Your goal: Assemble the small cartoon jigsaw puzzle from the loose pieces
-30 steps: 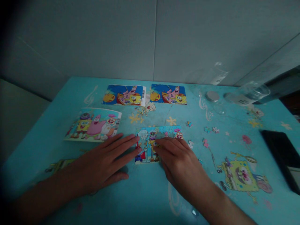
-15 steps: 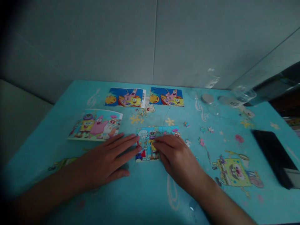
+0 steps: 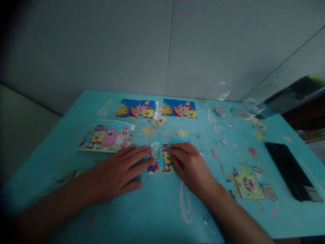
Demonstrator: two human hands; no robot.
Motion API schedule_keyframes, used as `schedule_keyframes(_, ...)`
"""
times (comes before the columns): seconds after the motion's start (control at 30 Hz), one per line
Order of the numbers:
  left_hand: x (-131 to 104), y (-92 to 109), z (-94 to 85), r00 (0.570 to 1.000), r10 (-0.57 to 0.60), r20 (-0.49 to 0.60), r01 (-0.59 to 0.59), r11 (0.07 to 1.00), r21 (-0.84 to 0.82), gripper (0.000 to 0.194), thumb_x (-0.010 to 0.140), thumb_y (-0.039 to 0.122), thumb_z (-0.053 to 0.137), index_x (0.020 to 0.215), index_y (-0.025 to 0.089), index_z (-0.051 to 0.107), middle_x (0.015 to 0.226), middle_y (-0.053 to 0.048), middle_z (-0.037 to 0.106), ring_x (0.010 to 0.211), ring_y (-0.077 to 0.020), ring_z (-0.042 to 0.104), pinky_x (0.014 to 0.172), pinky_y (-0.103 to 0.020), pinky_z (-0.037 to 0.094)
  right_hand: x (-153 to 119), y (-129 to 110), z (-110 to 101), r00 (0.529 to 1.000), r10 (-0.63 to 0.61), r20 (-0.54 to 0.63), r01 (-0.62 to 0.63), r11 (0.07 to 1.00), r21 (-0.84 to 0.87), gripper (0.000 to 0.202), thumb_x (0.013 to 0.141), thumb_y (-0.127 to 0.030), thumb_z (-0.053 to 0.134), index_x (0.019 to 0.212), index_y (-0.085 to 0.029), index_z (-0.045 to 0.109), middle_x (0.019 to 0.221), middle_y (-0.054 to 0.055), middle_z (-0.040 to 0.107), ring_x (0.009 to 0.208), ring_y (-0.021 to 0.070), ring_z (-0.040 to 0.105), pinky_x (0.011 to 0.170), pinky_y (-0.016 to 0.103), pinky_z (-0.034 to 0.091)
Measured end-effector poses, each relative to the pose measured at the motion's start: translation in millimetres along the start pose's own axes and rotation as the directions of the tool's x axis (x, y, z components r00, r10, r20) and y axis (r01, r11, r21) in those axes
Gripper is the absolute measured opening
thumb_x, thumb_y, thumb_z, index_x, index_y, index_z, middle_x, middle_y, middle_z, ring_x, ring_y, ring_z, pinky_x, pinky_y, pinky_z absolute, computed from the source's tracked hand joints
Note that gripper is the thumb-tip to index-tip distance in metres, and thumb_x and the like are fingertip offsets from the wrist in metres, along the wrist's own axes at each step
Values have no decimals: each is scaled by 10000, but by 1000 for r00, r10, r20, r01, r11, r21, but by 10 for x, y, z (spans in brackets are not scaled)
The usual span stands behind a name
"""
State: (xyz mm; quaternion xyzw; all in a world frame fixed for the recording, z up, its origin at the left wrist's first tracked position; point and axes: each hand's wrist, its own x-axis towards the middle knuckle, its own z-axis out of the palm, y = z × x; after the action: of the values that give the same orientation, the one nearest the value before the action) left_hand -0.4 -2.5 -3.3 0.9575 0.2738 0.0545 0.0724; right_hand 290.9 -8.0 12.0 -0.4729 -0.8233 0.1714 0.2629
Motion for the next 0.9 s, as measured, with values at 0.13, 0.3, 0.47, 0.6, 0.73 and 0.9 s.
schedule_keyframes(0.13,3,8,-8,1000,1,-5,-1,1000,9,683,1005,558,632,1573,236,432,1663,-157,369,1537,-349,347,1250,-551,252,-9,7,4,1000,4,8,-4,1000,-12,256,999,-128,595,1182,-200,759,1190,104,738,1082,237,688,1003,455,579)
schedule_keyframes(0.3,2,7,-9,1000,4,-10,-4,1000,7,680,1008,556,628,1577,243,425,1659,-151,378,1541,-331,344,1253,-541,254,-54,7,22,999,-21,27,22,999,-33,246,1014,-150,581,1190,-213,741,1213,103,727,1106,241,682,1020,478,570)
schedule_keyframes(0.47,3,-2,1,1000,3,-1,-3,1000,9,689,997,565,638,1568,236,436,1663,-163,366,1545,-343,335,1249,-558,260,-91,-1,15,998,-48,36,50,997,-55,253,1007,-141,586,1202,-214,729,1233,107,717,1136,254,673,1035,503,560)
schedule_keyframes(0.6,3,-5,-1,1000,10,7,-10,1000,18,699,997,573,635,1573,236,427,1667,-160,361,1547,-340,330,1249,-562,258,-108,-6,2,997,-52,60,56,996,-72,281,984,-108,596,1209,-216,724,1243,108,710,1156,270,664,1062,535,539)
schedule_keyframes(0.73,5,-2,-16,1000,15,0,-15,1000,16,696,995,577,638,1566,236,436,1659,-158,374,1543,-339,338,1246,-556,263,-125,-4,9,996,-68,62,73,994,-77,291,983,-99,590,1219,-211,715,1244,110,710,1163,273,658,1055,532,542)
schedule_keyframes(0.9,4,6,-21,1000,6,-13,-5,1000,9,700,987,574,651,1557,220,449,1644,-164,398,1527,-353,364,1240,-563,271,-128,-10,6,995,-66,73,72,994,-78,270,1000,-128,584,1221,-212,714,1246,106,708,1158,267,658,1038,517,555)
